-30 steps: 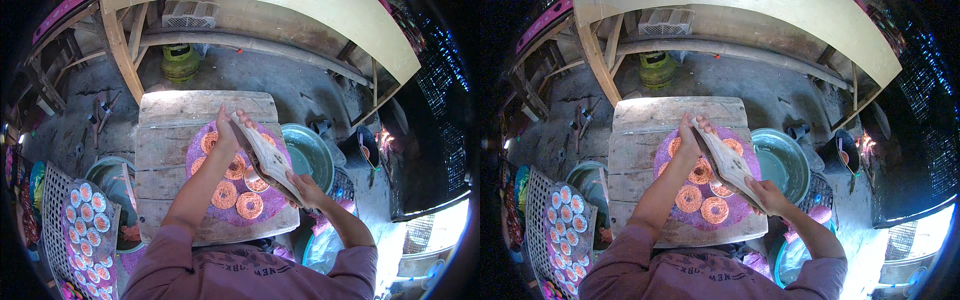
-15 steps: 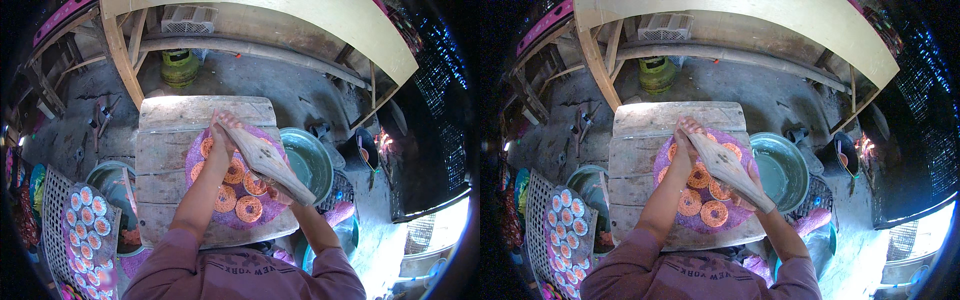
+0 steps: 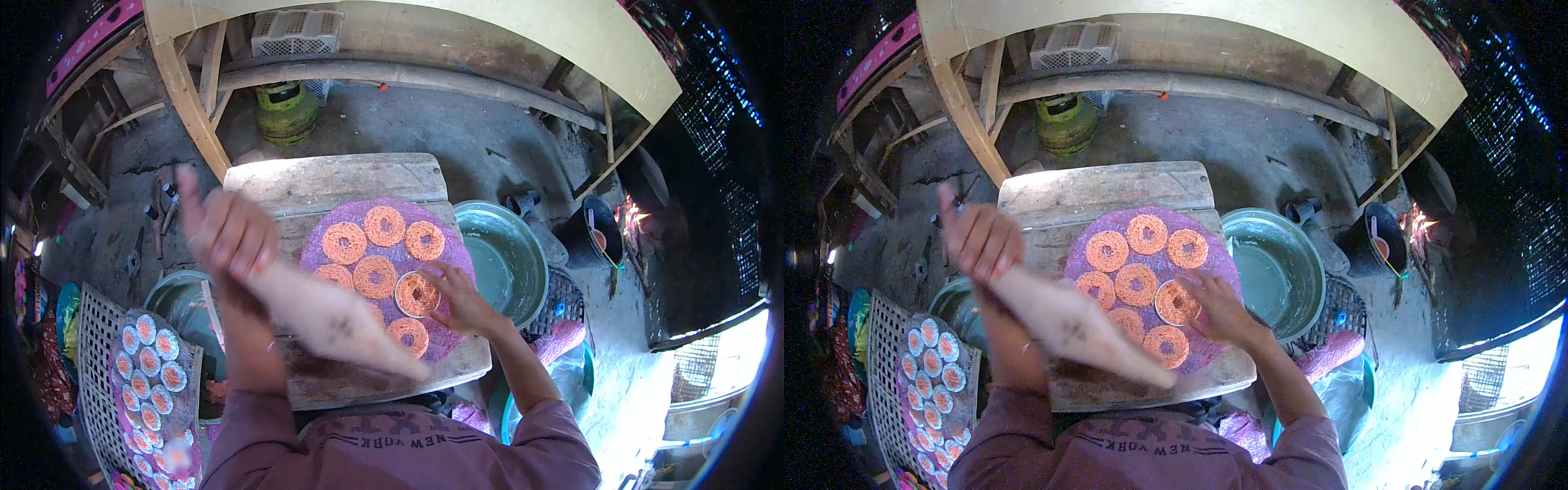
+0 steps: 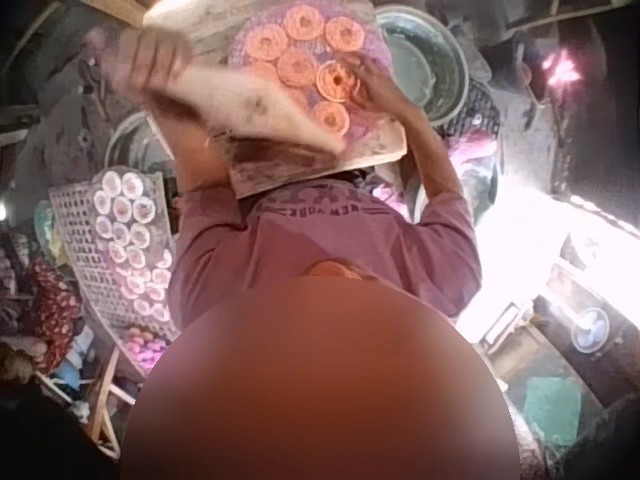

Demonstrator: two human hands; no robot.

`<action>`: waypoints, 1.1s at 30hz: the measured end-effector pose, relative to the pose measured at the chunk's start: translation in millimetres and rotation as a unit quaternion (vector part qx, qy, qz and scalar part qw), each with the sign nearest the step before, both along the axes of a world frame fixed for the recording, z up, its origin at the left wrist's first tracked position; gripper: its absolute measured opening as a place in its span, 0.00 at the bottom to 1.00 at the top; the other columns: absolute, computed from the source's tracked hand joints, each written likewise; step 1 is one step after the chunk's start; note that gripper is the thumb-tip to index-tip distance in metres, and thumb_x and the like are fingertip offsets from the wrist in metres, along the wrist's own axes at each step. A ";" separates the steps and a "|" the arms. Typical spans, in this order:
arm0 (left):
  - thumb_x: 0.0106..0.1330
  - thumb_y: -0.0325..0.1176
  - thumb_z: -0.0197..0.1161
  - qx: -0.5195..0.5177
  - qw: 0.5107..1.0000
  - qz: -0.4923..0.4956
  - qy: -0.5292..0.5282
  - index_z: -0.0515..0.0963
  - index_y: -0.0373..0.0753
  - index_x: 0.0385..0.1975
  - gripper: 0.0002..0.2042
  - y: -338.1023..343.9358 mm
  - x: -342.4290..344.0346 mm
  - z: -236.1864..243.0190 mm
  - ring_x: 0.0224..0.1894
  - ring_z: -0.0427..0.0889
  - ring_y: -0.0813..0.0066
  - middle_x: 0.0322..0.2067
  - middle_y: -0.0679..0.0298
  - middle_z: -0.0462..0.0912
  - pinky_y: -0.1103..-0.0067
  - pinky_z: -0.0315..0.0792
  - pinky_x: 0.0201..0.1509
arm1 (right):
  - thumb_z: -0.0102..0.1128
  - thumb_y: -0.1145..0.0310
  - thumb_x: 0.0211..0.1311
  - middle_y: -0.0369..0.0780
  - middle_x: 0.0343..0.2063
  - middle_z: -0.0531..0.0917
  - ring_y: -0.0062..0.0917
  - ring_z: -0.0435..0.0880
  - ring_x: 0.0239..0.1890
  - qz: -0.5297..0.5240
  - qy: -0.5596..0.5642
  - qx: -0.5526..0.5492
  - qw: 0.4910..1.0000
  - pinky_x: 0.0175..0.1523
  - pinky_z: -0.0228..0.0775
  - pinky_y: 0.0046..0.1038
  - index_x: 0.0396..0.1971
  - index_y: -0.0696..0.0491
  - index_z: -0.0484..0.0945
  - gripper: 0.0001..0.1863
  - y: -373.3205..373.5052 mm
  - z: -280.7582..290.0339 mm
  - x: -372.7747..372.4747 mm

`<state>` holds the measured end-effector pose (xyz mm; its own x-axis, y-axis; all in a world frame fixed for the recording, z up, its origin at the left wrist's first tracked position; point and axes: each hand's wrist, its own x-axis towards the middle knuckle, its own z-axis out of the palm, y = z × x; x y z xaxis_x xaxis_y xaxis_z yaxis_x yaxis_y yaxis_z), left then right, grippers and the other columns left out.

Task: The person uses a wooden mold and a cylindrical cutter to shape orange and purple granular mixtures into ring-shaped cakes on a purple mat. They repeatedly fill the mold, press the mixture, and remove the formed rings, placing them on a tray. The person also handles a plastic bag and a woven tray during the process.

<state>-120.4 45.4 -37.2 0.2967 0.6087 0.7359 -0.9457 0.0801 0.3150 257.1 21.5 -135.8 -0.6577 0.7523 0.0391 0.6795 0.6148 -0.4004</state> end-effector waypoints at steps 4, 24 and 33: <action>0.68 0.67 0.16 0.048 0.982 0.036 0.181 0.76 0.30 0.18 0.47 -79.1 -8.9 33.5 0.19 0.82 0.56 0.18 0.49 0.80 0.61 0.78 0.29 | 0.74 0.64 0.45 0.46 0.64 0.64 0.45 0.66 0.59 0.009 -0.013 -0.064 0.998 0.65 0.57 0.44 0.71 0.44 0.51 0.53 2.3 -1.5 -1.1; 0.73 0.58 0.38 0.197 0.927 -0.078 0.310 0.77 0.29 0.30 0.34 -80.7 -6.6 34.2 0.24 0.83 0.51 0.22 0.46 0.81 0.57 0.78 0.36 | 0.79 0.66 0.39 0.43 0.60 0.69 0.37 0.72 0.54 -0.106 0.120 -0.180 0.971 0.62 0.58 0.38 0.66 0.46 0.59 0.51 -31.9 24.9 66.7; 0.70 0.54 0.48 0.167 0.934 -0.192 0.250 0.71 0.30 0.43 0.26 -70.5 -4.6 29.2 0.40 0.80 0.52 0.37 0.48 0.79 0.56 0.72 0.49 | 0.78 0.55 0.40 0.46 0.56 0.72 0.43 0.71 0.55 -0.094 -0.037 -0.057 0.993 0.60 0.57 0.43 0.66 0.43 0.59 0.50 -58.5 13.4 44.1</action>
<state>-125.0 -25.0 -8.0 0.8028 0.1484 0.5774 -0.5962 0.2015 0.7771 301.2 -36.9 -122.4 -0.5032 0.8588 -0.0965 0.8084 0.4283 -0.4039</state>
